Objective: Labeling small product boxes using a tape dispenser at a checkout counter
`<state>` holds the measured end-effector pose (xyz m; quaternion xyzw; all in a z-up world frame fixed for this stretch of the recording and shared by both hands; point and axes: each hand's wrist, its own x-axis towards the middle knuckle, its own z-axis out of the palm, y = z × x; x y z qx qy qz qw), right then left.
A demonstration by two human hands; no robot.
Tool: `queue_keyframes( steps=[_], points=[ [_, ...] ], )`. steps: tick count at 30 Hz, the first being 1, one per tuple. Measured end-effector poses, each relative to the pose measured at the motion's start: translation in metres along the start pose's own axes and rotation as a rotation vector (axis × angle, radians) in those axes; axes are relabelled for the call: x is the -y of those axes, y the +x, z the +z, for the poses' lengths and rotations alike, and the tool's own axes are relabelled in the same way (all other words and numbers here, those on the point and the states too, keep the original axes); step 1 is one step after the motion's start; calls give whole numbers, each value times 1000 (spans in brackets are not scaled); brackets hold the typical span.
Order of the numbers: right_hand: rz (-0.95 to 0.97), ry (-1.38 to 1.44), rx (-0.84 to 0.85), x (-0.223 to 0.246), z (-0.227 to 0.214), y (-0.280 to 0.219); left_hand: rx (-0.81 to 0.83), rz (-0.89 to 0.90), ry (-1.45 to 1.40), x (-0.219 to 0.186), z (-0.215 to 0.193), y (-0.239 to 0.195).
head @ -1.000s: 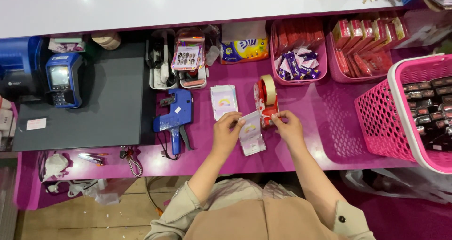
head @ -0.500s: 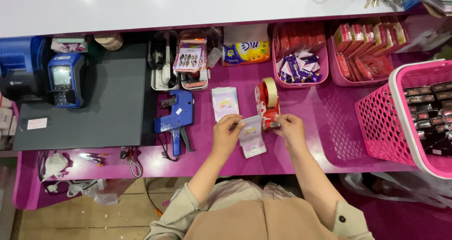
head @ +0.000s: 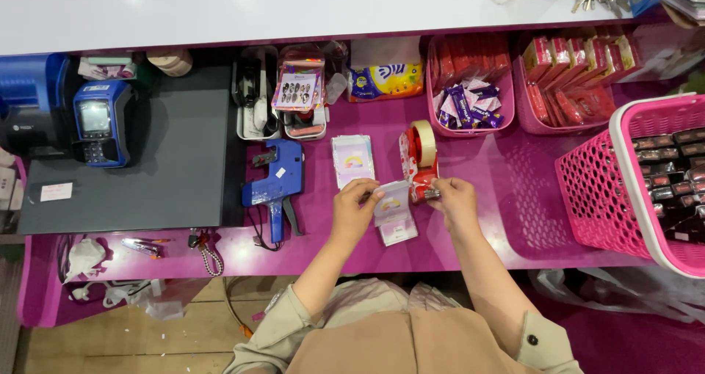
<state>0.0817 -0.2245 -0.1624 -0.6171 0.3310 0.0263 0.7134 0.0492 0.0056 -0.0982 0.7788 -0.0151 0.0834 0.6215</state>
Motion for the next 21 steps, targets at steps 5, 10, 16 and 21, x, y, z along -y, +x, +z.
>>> queue_keyframes(
  steps=[5, 10, 16, 21],
  points=[
    [14, -14, -16, 10, 5, -9, 6, 4, 9, -2, -2, -1],
    [18, -22, -20, 10, 5, -4, 13, 0, -3, -3, -5, -2],
    [39, 52, -21, -5, 1, 15, 25, -8, -20, -2, -7, -4],
    [43, 43, -34, -3, 3, 13, 43, 1, -43, -3, -8, -4]
  ],
)
